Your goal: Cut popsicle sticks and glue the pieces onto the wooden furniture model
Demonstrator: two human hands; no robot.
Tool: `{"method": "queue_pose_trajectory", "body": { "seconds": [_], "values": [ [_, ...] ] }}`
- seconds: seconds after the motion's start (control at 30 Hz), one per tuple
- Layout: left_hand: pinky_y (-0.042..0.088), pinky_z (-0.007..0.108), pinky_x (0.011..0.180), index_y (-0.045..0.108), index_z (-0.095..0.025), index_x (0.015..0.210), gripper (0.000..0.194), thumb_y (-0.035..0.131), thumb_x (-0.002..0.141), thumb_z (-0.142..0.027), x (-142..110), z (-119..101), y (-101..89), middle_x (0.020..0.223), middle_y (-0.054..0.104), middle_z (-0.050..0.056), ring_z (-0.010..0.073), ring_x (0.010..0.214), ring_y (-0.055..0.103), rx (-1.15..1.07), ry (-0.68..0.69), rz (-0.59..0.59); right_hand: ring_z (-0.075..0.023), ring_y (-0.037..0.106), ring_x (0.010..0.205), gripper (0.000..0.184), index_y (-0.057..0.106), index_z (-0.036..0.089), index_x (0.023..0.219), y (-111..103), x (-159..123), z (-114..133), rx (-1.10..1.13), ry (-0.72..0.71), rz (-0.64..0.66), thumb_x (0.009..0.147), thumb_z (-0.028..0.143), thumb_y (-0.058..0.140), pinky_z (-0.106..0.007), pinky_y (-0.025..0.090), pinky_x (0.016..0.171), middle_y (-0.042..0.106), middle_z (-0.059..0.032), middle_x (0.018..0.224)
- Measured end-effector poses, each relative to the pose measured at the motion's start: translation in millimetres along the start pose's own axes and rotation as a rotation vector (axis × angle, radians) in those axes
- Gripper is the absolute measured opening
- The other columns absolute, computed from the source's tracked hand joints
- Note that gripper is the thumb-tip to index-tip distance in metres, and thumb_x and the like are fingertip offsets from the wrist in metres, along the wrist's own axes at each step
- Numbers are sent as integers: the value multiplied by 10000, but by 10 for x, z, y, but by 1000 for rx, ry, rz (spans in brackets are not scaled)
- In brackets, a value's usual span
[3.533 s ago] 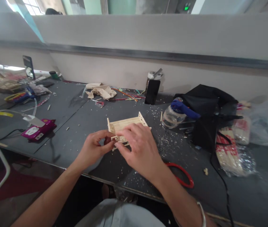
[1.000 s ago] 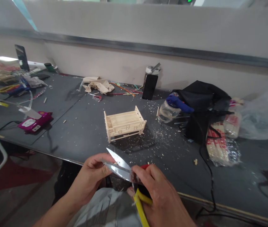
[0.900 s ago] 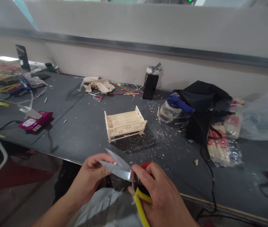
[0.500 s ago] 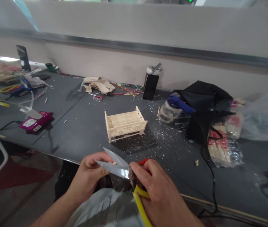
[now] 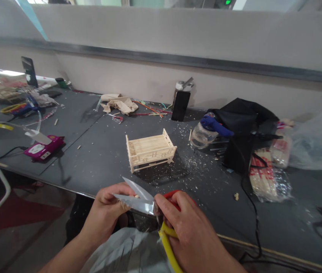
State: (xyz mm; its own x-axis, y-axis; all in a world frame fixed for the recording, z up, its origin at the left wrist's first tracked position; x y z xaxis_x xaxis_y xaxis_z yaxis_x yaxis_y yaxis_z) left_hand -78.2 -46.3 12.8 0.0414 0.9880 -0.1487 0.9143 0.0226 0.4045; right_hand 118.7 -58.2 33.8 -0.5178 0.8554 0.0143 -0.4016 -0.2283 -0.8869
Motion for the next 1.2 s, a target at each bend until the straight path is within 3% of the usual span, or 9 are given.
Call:
{"method": "queue_pose_trajectory", "body": {
  "seconds": [0.37,0.53,0.77,1.0,1.1,1.2],
  "values": [
    [450,218,664,763,-217,699,54,803,664,-224,12,76,-46,732,671,12,128,693,586,10,71,31,-168,588,711,440,502,188,1159,96,7,-93,-87,-96,-23,735,75,466,-260,483,622,598,-42,825],
    [454,233,662,758,-198,689,100,814,644,-266,-17,112,-73,722,663,30,148,703,588,43,58,-2,-163,586,684,487,492,168,1186,131,8,-151,-150,-159,-43,711,69,464,-257,478,614,590,-41,814],
    [453,236,600,739,-182,628,99,821,601,-231,-2,27,2,670,663,26,153,638,575,80,1,-21,-181,586,740,581,472,213,1278,47,89,-165,-221,-110,8,711,94,507,-286,488,660,583,-52,890],
    [444,217,653,744,-179,706,92,797,662,-240,-24,71,-4,744,667,16,136,702,576,32,-21,36,-177,606,684,475,532,174,1182,36,77,-172,-171,-156,-3,716,98,476,-275,491,611,608,-41,813],
    [430,208,665,732,-174,724,87,746,739,-259,-22,74,-50,713,654,9,115,688,562,-16,-59,98,-172,626,672,466,531,210,1194,-11,9,-269,-183,-145,-96,740,123,475,-270,497,607,629,-25,807],
    [422,221,694,721,-170,741,130,676,814,-268,-1,30,-94,685,646,18,121,710,567,-59,-91,131,-181,658,738,437,533,240,1213,-51,-86,-473,-186,-14,-232,781,182,494,-269,518,650,669,-26,863]
  ]
}}
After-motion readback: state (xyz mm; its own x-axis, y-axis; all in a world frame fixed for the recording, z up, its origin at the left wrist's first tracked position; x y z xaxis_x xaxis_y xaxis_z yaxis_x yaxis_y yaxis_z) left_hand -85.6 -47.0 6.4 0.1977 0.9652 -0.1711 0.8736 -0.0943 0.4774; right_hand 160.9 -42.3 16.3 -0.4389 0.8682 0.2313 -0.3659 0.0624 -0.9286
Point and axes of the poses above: each hand's wrist, its own x-axis towards the middle knuckle, its own y-axis out of the palm, z = x × y, the point moved 1 cm from there along x, towards the middle knuckle
